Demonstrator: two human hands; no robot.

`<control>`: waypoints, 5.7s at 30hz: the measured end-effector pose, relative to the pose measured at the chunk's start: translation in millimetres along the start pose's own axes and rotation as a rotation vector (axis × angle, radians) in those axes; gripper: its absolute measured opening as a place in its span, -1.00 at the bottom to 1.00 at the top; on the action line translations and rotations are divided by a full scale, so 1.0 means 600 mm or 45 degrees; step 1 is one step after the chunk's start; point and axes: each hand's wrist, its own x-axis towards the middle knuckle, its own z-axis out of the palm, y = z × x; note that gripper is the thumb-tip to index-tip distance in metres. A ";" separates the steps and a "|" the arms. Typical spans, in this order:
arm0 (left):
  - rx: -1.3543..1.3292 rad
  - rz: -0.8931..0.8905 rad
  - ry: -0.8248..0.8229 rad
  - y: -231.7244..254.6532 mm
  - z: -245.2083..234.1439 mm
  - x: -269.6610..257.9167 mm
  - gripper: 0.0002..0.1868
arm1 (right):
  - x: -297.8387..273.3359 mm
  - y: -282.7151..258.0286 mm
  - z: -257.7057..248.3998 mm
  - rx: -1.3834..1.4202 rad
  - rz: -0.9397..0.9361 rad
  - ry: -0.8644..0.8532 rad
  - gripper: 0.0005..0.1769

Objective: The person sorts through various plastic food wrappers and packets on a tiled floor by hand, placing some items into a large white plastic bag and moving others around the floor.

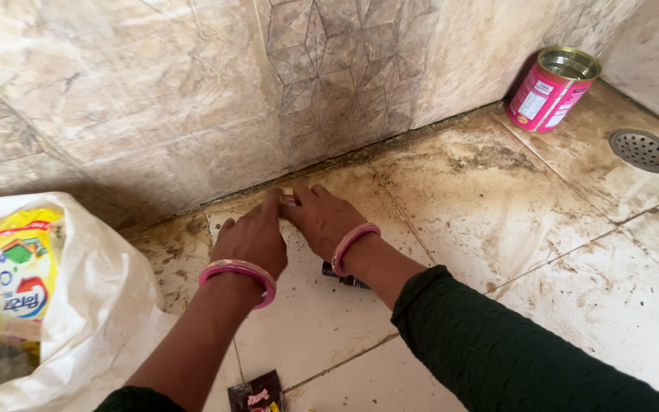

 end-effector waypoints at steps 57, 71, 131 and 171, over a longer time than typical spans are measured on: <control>-0.800 -0.288 0.521 -0.187 -0.113 -0.216 -0.70 | 0.028 -0.233 -0.063 1.330 -0.009 0.255 -0.73; -1.688 -0.207 0.392 -0.254 -0.081 -0.190 -0.56 | 0.030 -0.274 -0.077 1.343 0.201 0.012 -0.66; -1.634 -0.336 0.755 -0.297 -0.128 -0.238 -0.80 | 0.053 -0.385 -0.097 1.156 0.020 0.204 -0.85; -0.875 -0.446 1.084 -0.355 -0.124 -0.271 -0.61 | 0.081 -0.471 -0.050 1.673 0.639 -0.259 -0.63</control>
